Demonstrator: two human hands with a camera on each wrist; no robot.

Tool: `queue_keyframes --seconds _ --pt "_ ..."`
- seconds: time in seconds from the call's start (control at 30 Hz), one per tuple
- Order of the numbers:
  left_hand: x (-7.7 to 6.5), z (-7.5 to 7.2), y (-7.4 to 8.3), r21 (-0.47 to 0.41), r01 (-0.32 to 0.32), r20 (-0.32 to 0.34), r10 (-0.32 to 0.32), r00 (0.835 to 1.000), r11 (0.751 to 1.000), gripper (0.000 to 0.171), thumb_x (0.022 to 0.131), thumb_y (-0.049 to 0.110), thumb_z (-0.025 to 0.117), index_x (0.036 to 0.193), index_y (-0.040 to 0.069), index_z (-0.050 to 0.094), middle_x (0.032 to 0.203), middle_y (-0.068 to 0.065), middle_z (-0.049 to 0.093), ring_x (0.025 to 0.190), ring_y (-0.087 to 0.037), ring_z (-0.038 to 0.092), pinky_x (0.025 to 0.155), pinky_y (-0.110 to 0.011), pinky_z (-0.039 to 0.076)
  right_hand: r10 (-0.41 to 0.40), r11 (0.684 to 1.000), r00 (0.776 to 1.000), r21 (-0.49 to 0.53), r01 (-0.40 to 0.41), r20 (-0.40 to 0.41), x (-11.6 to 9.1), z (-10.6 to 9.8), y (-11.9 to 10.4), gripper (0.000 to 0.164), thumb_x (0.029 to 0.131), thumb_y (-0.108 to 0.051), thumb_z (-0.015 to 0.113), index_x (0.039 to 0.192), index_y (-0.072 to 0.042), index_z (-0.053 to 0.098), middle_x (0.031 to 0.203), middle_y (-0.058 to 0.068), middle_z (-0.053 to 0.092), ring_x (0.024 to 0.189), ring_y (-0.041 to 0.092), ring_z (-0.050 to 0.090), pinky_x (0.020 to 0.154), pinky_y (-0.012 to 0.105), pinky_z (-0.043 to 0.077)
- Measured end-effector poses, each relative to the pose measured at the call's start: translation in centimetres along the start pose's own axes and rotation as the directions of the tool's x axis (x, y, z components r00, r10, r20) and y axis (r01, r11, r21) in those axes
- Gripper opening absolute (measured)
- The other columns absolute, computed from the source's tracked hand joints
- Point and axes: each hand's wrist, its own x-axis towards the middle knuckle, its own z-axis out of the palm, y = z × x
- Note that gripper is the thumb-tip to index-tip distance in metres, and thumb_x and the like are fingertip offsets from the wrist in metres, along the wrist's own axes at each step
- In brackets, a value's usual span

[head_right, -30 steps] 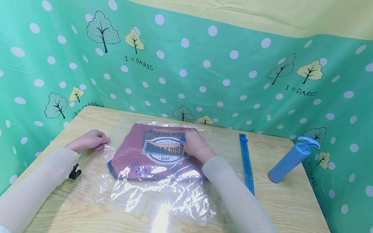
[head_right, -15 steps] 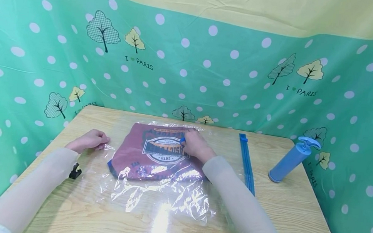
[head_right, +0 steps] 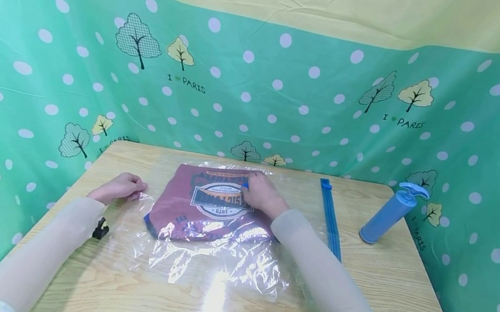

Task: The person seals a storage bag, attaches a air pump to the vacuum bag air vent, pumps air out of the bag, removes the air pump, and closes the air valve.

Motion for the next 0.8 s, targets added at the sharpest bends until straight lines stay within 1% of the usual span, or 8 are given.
queue_keyframes --seconds 0.1,0.23,0.37,0.53,0.63,0.8 --pt "-0.05 0.05 0.14 -0.008 0.007 -0.001 -0.007 1.000 1.000 0.028 0.108 0.015 0.057 0.083 0.003 0.061 0.069 -0.001 0.058 0.064 -0.014 0.051 0.063 -0.028 0.043 0.021 1.000 0.999 0.007 -0.021 -0.027 0.00 0.10 0.12 0.052 0.107 -0.029 0.064 0.138 0.012 0.055 0.131 0.026 0.060 0.117 0.037 0.064 0.103 0.047 0.054" --pt "-0.03 0.10 0.20 -0.020 0.018 -0.005 -0.018 1.000 1.000 0.028 0.108 0.014 0.057 0.084 0.003 0.061 0.068 0.000 0.057 0.063 -0.012 0.051 0.060 -0.027 0.042 0.010 1.000 0.999 0.005 -0.010 -0.043 -0.02 0.15 0.23 0.044 0.105 -0.026 0.067 0.126 0.011 0.061 0.116 0.021 0.064 0.099 0.031 0.067 0.091 0.044 0.059" --pt "-0.01 0.08 0.23 -0.027 0.022 -0.009 -0.022 1.000 0.999 0.027 0.108 0.014 0.057 0.084 0.003 0.061 0.069 0.000 0.057 0.062 -0.012 0.050 0.059 -0.026 0.042 -0.002 1.000 0.999 0.019 0.003 -0.049 -0.05 0.16 0.18 0.038 0.105 -0.023 0.068 0.123 0.009 0.063 0.111 0.019 0.065 0.095 0.028 0.066 0.088 0.042 0.059" --pt "0.08 0.09 0.15 -0.027 0.018 -0.005 -0.018 1.000 0.999 0.027 0.108 0.014 0.056 0.084 0.003 0.061 0.069 0.000 0.057 0.063 -0.012 0.051 0.060 -0.026 0.042 0.002 1.000 0.999 0.032 0.000 -0.048 -0.07 0.20 0.12 0.030 0.104 -0.021 0.069 0.117 0.006 0.065 0.106 0.016 0.064 0.091 0.026 0.064 0.086 0.040 0.059" --pt "0.07 0.12 0.14 -0.026 0.017 -0.004 -0.017 1.000 1.000 0.027 0.108 0.014 0.056 0.084 0.002 0.061 0.069 0.000 0.057 0.063 -0.012 0.051 0.061 -0.026 0.043 -0.006 1.000 0.999 0.026 0.007 -0.043 -0.08 0.19 0.12 0.030 0.104 -0.019 0.069 0.119 0.006 0.065 0.111 0.017 0.064 0.096 0.028 0.065 0.089 0.041 0.059" --pt "0.03 0.16 0.17 -0.023 0.008 -0.004 -0.008 1.000 1.000 0.027 0.108 0.013 0.057 0.084 0.002 0.061 0.068 0.000 0.057 0.062 -0.012 0.051 0.060 -0.026 0.043 -0.043 0.999 0.998 -0.004 0.043 -0.040 -0.09 0.16 0.17 0.044 0.103 -0.015 0.069 0.137 0.011 0.058 0.131 0.025 0.061 0.118 0.036 0.063 0.103 0.045 0.054"
